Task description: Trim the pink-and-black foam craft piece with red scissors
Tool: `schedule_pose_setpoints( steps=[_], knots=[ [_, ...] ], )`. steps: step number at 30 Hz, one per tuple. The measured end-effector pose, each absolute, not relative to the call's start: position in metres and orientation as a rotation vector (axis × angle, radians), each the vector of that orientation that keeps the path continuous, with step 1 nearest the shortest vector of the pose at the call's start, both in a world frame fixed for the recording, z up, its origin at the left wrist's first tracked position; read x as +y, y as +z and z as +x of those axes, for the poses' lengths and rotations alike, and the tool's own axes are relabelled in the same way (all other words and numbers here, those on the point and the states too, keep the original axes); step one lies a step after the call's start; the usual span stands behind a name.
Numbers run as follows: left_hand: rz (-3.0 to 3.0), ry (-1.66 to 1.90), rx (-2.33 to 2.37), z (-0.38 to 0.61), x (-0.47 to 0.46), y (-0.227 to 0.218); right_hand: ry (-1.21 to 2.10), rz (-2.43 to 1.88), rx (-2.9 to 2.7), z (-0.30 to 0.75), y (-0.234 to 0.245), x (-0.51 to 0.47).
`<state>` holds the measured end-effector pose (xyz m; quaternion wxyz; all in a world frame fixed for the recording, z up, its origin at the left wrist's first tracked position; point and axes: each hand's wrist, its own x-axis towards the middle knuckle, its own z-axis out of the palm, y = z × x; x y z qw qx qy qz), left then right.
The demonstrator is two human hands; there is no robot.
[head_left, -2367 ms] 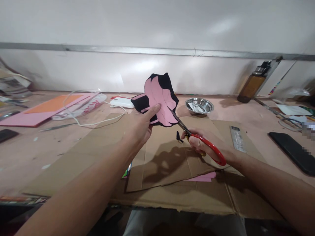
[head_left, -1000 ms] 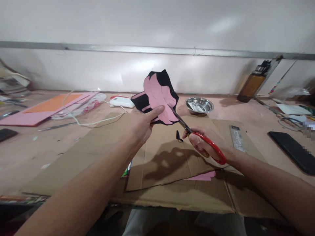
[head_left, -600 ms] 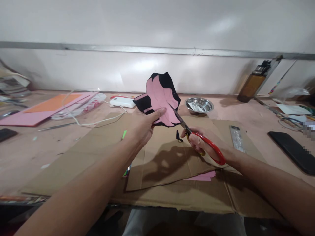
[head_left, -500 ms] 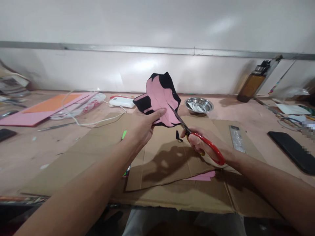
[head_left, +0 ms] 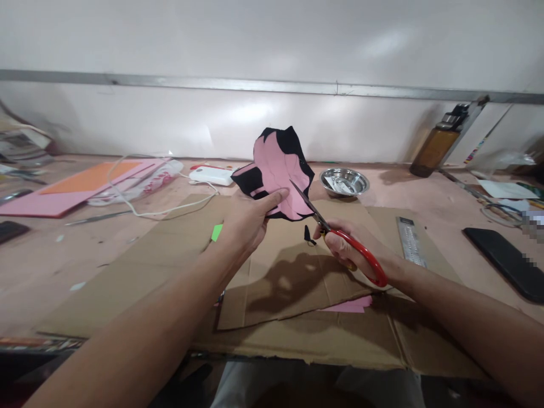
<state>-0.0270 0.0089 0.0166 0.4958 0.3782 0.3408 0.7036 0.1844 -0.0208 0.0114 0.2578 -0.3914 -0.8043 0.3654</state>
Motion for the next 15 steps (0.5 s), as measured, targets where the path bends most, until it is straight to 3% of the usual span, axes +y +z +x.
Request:
schedule_pose_setpoints(
  steps=[15],
  knots=[
    [0.941, 1.693, 0.827, -0.0294, 0.0109, 0.0122, 1.078, -1.074, -2.082, 0.1835, 0.0111, -0.0229]
  ],
)
